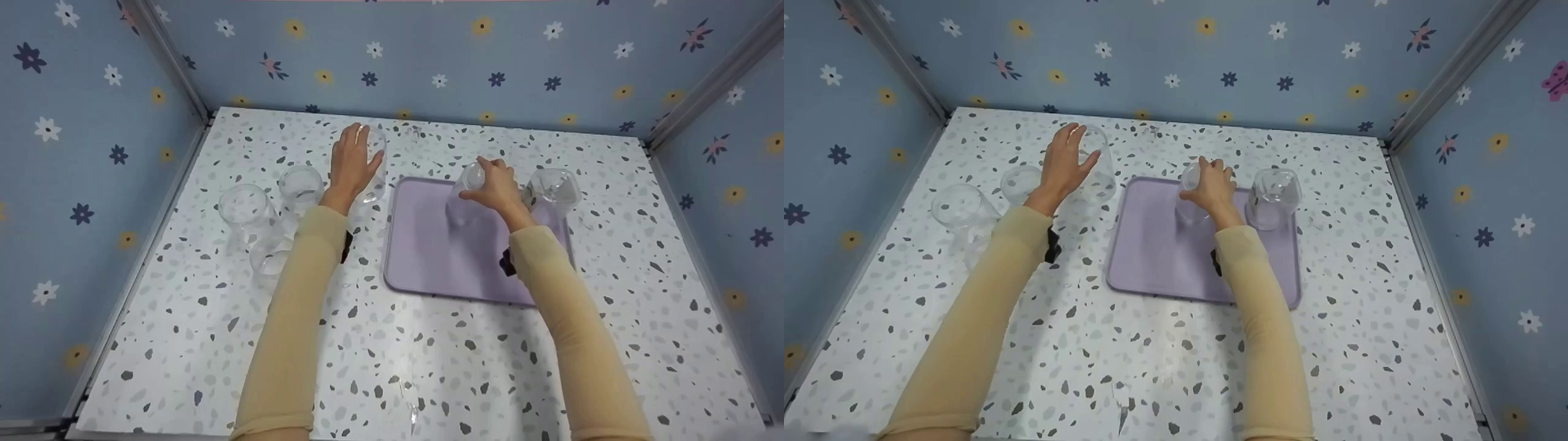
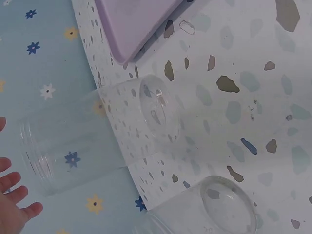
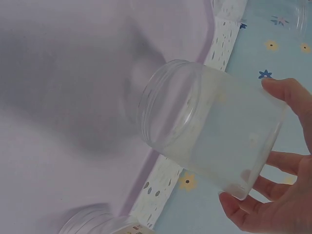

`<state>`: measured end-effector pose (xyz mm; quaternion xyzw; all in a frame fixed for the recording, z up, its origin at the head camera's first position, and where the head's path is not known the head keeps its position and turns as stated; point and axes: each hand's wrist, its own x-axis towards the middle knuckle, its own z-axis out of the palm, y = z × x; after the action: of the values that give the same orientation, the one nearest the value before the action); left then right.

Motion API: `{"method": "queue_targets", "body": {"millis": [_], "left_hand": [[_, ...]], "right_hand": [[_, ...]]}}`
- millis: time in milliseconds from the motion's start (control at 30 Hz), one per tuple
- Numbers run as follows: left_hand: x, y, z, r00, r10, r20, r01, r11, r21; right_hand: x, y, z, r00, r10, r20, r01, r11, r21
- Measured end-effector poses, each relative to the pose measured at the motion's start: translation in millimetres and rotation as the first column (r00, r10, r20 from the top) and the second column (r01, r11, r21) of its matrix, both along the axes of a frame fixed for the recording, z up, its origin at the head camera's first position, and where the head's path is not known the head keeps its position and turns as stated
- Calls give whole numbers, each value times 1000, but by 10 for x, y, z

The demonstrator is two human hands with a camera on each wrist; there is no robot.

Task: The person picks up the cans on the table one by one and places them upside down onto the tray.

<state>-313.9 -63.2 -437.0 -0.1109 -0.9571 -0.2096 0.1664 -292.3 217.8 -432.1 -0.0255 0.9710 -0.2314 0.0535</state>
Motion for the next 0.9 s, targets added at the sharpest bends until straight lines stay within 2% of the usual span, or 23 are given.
{"method": "queue_targets", "body": {"millis": [167,467,733,900], "left_hand": [[-69,-2,-8,997,47,65,-45,999,-23],[-175,54,16,982,89,169,-82,995,-50],[-202,100,71,944,137,299,-122,990,-68],[-210,115,98,926,154,345,-125,987,-104]], "right_hand": [[-67,-9,-8,1000,-24,19,24,999,24],[-110,-40,6,998,-48,39,45,997,67],[-156,-6,-66,992,-76,97,68,994,84],[-173,-22,-86,993,-69,101,60,995,85]]}}
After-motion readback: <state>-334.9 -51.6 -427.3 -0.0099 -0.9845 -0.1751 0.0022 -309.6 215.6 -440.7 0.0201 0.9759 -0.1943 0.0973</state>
